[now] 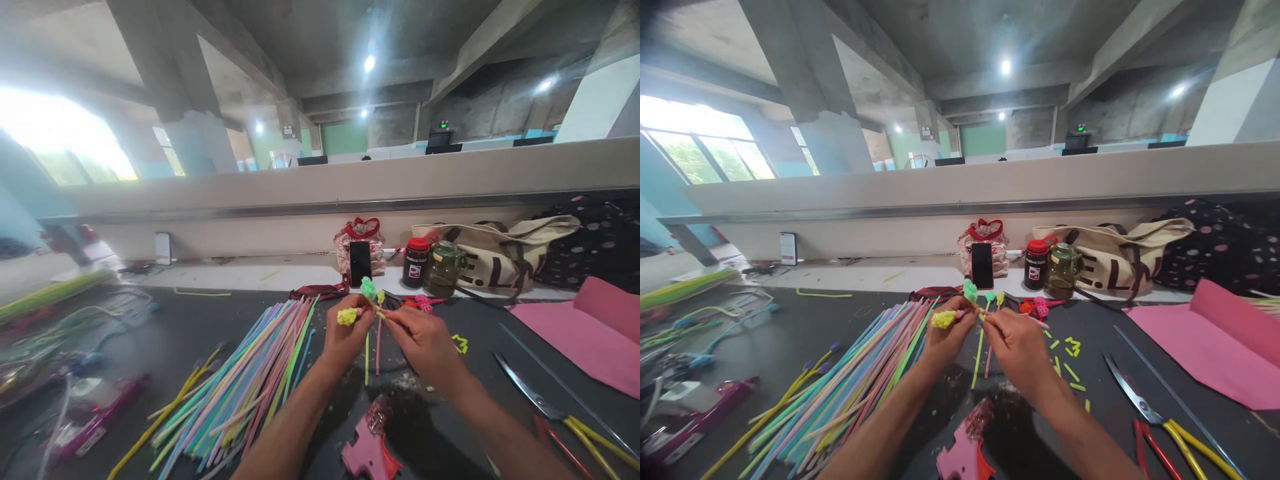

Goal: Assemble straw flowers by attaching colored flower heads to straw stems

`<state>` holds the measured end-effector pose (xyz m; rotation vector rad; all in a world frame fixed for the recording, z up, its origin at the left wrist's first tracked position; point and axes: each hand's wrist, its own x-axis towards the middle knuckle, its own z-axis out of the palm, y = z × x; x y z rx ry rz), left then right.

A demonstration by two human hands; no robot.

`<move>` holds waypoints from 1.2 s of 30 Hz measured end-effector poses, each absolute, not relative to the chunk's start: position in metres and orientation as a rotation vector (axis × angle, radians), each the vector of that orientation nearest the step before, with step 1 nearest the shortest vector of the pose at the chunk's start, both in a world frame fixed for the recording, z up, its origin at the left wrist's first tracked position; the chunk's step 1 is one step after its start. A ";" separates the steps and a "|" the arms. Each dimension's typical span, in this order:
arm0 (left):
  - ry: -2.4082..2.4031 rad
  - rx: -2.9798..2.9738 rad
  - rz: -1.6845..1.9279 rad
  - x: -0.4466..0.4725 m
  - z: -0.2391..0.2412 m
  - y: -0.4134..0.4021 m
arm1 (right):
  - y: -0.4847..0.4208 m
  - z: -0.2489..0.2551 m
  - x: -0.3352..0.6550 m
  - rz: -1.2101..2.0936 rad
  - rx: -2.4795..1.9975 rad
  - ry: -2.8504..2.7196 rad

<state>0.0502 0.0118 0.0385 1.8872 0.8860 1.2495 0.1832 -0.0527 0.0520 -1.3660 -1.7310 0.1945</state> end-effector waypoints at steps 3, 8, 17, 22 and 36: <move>0.777 1.955 1.078 0.049 0.040 0.012 | -0.052 0.063 0.204 0.131 -1.440 -1.771; 0.615 1.612 0.843 0.054 0.046 0.002 | -0.043 0.056 0.231 0.825 -1.378 -1.617; 0.565 1.088 1.012 0.065 0.040 0.000 | -0.026 0.015 0.206 1.267 -1.005 -1.147; 0.688 1.196 1.193 0.066 0.037 0.007 | -0.031 0.006 0.174 1.053 -1.048 -1.097; 0.912 1.736 1.210 0.061 0.041 0.004 | -0.042 0.043 0.203 0.174 -1.349 -1.674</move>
